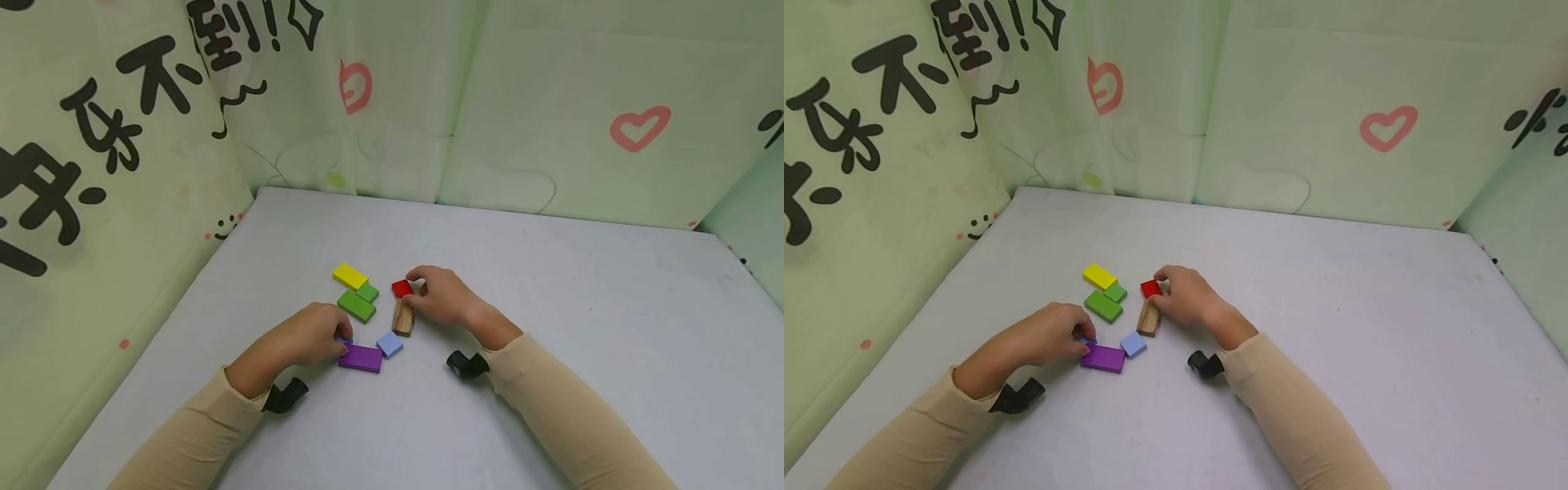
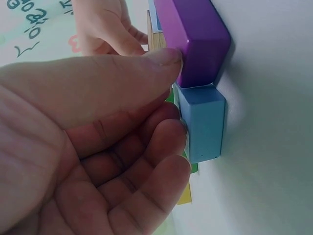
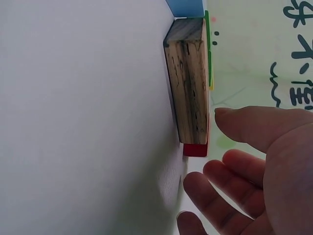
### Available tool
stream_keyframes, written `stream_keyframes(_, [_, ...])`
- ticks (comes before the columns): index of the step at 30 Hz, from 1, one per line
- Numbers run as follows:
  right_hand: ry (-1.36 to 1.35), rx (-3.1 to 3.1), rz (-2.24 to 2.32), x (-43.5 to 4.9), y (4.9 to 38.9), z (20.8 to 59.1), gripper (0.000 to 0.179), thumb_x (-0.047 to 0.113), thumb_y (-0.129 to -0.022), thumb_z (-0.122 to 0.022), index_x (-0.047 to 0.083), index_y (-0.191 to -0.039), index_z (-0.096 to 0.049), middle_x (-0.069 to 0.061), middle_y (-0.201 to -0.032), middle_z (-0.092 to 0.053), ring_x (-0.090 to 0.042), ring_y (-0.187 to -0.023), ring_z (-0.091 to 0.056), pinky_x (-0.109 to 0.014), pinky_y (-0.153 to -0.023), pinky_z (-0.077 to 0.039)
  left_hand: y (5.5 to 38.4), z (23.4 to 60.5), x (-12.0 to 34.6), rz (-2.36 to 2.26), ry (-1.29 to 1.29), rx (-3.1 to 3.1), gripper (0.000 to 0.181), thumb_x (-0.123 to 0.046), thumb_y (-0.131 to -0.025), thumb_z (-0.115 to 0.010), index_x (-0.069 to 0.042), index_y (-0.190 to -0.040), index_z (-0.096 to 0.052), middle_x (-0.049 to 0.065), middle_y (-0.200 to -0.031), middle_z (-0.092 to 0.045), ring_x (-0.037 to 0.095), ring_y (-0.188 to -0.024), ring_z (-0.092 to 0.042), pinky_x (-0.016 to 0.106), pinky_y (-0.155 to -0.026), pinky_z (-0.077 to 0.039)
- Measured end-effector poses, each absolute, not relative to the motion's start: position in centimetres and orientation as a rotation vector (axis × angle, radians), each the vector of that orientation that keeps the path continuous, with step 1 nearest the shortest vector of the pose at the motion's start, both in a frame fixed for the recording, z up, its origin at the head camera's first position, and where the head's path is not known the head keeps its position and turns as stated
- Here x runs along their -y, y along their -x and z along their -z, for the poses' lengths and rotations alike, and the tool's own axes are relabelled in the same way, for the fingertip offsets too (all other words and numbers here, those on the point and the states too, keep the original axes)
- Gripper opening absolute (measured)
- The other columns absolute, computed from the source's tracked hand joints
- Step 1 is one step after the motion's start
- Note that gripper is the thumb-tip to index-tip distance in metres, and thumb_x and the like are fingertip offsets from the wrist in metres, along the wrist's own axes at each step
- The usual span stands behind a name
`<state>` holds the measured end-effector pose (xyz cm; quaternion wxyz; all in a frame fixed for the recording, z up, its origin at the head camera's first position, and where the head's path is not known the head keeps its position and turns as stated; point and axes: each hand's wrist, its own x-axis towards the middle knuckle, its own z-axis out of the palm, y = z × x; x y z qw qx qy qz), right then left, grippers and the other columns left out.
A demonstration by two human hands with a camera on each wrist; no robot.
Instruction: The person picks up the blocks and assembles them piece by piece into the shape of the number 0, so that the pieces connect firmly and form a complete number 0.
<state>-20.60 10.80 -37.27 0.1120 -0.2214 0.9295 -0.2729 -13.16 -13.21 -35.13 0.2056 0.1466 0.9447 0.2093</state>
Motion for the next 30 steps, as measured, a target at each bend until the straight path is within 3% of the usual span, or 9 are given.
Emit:
stream_keyframes(12, [0.702, -2.744, 0.790, -10.9, 19.4, 37.1, 0.044, 0.021, -0.096, -0.066, -0.004, -0.132, -0.056, -0.016, -0.129, -0.060, -0.032, -0.113, -0.059, -0.045, -0.096, -0.048, 13.2, 35.2, 13.4, -0.593, -0.435, -2.629, 0.009, -0.007, -0.088, -0.077, -0.009, -0.096, -0.073, -0.002, -0.087, -0.063, 0.016, -0.082, -0.056, 0.032, -0.077, -0.052])
stream_keyframes(30, [0.803, -2.771, 0.772, -10.8, 16.6, 36.5, 0.040, 0.015, -0.094, -0.069, -0.003, -0.129, -0.059, -0.016, -0.130, -0.059, -0.032, -0.115, -0.057, -0.046, -0.099, -0.046, 13.3, 35.2, 13.8, -0.573, -0.476, -2.610, 0.008, -0.007, -0.088, -0.077, -0.008, -0.095, -0.073, -0.002, -0.086, -0.062, 0.016, -0.081, -0.055, 0.031, -0.076, -0.052])
